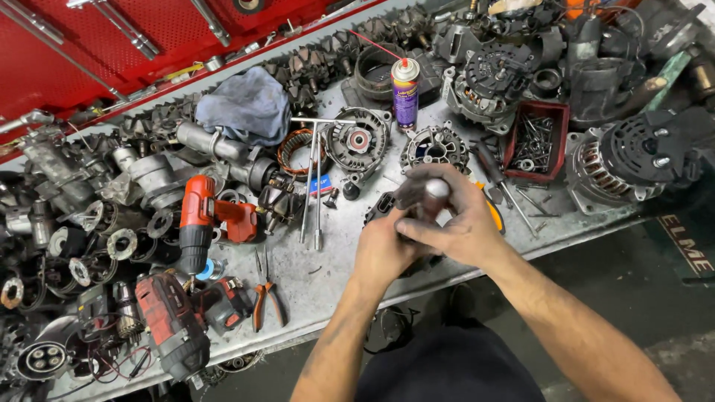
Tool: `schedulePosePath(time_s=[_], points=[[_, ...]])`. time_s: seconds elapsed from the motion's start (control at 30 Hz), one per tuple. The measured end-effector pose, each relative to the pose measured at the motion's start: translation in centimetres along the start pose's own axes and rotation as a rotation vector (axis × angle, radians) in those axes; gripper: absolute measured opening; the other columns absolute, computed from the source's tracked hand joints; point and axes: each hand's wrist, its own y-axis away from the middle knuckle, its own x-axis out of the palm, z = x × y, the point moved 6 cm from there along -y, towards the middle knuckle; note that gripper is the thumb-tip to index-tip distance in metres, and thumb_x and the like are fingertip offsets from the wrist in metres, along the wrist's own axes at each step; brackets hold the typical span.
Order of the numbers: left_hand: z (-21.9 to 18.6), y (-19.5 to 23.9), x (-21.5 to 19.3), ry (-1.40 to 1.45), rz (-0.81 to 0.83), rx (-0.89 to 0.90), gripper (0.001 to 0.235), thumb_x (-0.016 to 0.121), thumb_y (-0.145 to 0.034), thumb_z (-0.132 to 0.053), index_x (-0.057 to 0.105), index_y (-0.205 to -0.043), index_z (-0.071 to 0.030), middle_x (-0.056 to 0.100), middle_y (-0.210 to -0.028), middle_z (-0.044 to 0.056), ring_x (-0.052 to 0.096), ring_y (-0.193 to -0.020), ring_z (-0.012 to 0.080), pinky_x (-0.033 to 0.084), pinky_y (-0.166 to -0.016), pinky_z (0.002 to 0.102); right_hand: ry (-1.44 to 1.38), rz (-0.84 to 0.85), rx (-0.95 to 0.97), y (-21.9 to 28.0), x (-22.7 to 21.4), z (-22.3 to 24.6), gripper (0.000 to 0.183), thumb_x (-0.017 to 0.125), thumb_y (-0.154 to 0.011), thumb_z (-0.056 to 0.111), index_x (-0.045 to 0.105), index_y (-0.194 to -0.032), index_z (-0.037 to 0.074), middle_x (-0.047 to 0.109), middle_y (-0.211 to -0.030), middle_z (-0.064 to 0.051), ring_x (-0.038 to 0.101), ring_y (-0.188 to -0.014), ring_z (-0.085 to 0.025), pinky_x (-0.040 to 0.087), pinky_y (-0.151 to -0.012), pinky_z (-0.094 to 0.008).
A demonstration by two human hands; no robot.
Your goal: The person disassembles a car alternator on a cluttered workbench. They use a screwdriver to remove screws, pliers to pull out pins, and a power drill to remove bolts, separating the alternator into its component parts.
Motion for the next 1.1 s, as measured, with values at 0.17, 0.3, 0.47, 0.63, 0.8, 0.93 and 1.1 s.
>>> schedulePosePath(time_s=[0.17, 0.3, 0.47, 0.63, 0.8, 0.93, 1.1], points=[[-1.8, 0.5, -1.1, 0.076, 0.126, 0.103, 0.042, 0.083, -0.074, -0.027, 0.071, -0.111, -0.01, 0.077, -0.104, 0.011, 0.076, -0.096, 0.0289, 0.06, -0.087, 0.037, -0.02, -0.044, 0.03, 0.4, -0.8, -1.7, 0.026, 0.076, -0.095, 0.005, 0.064, -0.118, 0.003, 0.072, -0.104, -0.006, 0.069, -0.097, -0.012, 0.058, -0.088, -0.028], [-1.0, 0.7, -2.5, 0.034, 0.041, 0.174, 0.047, 0.076, -0.07, -0.022, 0.07, -0.115, -0.007, 0.073, -0.107, 0.013, 0.072, -0.098, 0.0325, 0.059, -0.086, 0.041, -0.088, -0.116, 0.002, 0.4, -2.2, -0.7, 0.015, 0.071, -0.099, 0.002, 0.064, -0.113, 0.002, 0.073, -0.099, -0.007, 0.07, -0.092, -0.013, 0.059, -0.085, -0.028], [-0.5, 0.4, -0.4, -0.406, 0.207, 0.056, 0.031, 0.077, -0.079, -0.033, 0.073, -0.096, -0.007, 0.07, -0.096, 0.013, 0.069, -0.094, 0.0364, 0.055, -0.081, 0.048, -0.274, -0.162, 0.073, 0.3, -3.8, 0.2, 0.015, 0.068, -0.097, 0.003, 0.06, -0.11, 0.001, 0.073, -0.094, -0.011, 0.073, -0.083, -0.019, 0.058, -0.062, -0.033], [0.0, -0.3, 2.6, -0.619, 0.295, 0.106, 0.023, 0.075, -0.079, -0.029, 0.076, -0.085, -0.006, 0.073, -0.091, 0.015, 0.072, -0.085, 0.0354, 0.057, -0.074, 0.048, -0.23, -0.201, -0.112, 1.6, -6.5, 1.9, 0.011, 0.066, -0.104, 0.006, 0.061, -0.112, 0.002, 0.071, -0.099, -0.01, 0.072, -0.09, -0.019, 0.063, -0.082, -0.035], [0.4, -0.6, 3.7, -0.665, 0.233, 0.128, 0.016, 0.075, -0.074, -0.022, 0.076, -0.074, -0.006, 0.074, -0.082, 0.017, 0.074, -0.077, 0.0356, 0.059, -0.067, 0.047, 0.834, -0.282, -0.155, 5.3, -11.0, -1.3, 0.02, 0.073, -0.089, 0.009, 0.067, -0.103, -0.003, 0.066, -0.088, -0.015, 0.064, -0.08, -0.02, 0.052, -0.074, -0.035], [-0.3, -0.3, 3.6, -0.675, 0.199, 0.015, 0.015, 0.076, -0.075, -0.021, 0.076, -0.075, -0.006, 0.074, -0.082, 0.018, 0.074, -0.075, 0.0367, 0.059, -0.066, 0.047, 0.644, -0.447, 0.165, 11.2, -14.2, -8.1, 0.018, 0.073, -0.094, 0.008, 0.073, -0.111, 0.002, 0.073, -0.088, -0.01, 0.066, -0.073, -0.017, 0.053, -0.073, -0.032], [-0.7, -0.2, 3.2, -0.646, 0.23, -0.131, 0.023, 0.081, -0.073, -0.028, 0.076, -0.075, -0.005, 0.073, -0.08, 0.018, 0.073, -0.076, 0.0366, 0.059, -0.069, 0.046, 0.664, -0.204, 0.004, 15.5, -11.9, -11.8, 0.049, 0.083, -0.074, 0.014, 0.07, -0.12, 0.005, 0.075, -0.098, -0.01, 0.074, -0.083, -0.02, 0.056, -0.076, -0.032]])
